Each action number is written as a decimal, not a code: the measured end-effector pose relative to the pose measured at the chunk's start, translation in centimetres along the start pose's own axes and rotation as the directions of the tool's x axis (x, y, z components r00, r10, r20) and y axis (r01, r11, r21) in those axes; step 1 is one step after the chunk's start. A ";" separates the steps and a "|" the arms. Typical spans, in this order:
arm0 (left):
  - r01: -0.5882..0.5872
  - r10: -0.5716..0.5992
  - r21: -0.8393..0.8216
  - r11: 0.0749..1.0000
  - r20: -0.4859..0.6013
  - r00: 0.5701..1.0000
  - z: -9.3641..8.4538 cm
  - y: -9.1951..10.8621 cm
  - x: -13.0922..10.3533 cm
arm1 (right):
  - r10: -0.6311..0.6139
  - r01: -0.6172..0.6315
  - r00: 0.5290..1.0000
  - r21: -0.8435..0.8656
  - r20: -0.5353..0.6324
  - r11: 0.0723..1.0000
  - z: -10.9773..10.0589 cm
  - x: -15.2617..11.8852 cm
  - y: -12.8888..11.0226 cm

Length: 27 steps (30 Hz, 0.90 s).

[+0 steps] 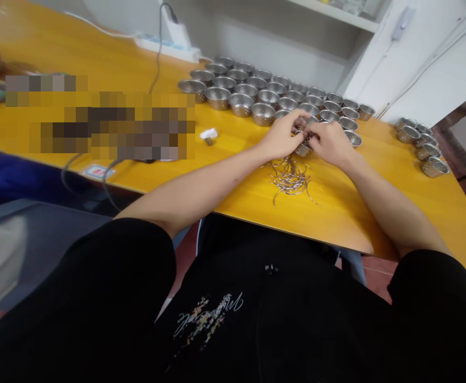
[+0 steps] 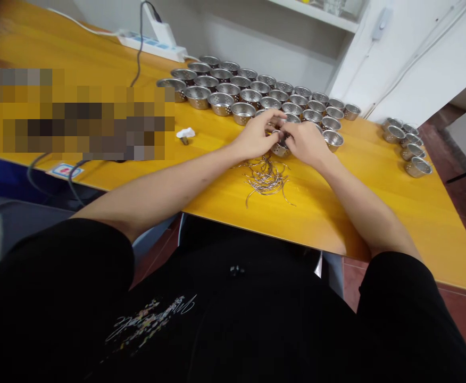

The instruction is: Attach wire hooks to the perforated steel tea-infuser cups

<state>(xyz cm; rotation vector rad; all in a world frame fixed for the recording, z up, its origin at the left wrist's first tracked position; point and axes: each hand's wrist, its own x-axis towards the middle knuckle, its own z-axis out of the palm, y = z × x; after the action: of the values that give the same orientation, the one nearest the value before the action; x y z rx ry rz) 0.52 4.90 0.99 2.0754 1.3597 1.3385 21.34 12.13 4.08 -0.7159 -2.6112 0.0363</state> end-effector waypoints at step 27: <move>-0.295 0.289 0.004 0.955 0.185 0.939 0.0 0.8 -1.1 | 0.388 -0.196 0.921 0.844 -0.016 0.500 3.3 -5.2 0.6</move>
<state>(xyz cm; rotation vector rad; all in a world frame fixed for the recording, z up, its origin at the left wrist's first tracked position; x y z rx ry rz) 0.88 3.55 0.93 2.4290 1.0330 1.2009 24.26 10.36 -1.02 -0.7136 -1.8659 1.1741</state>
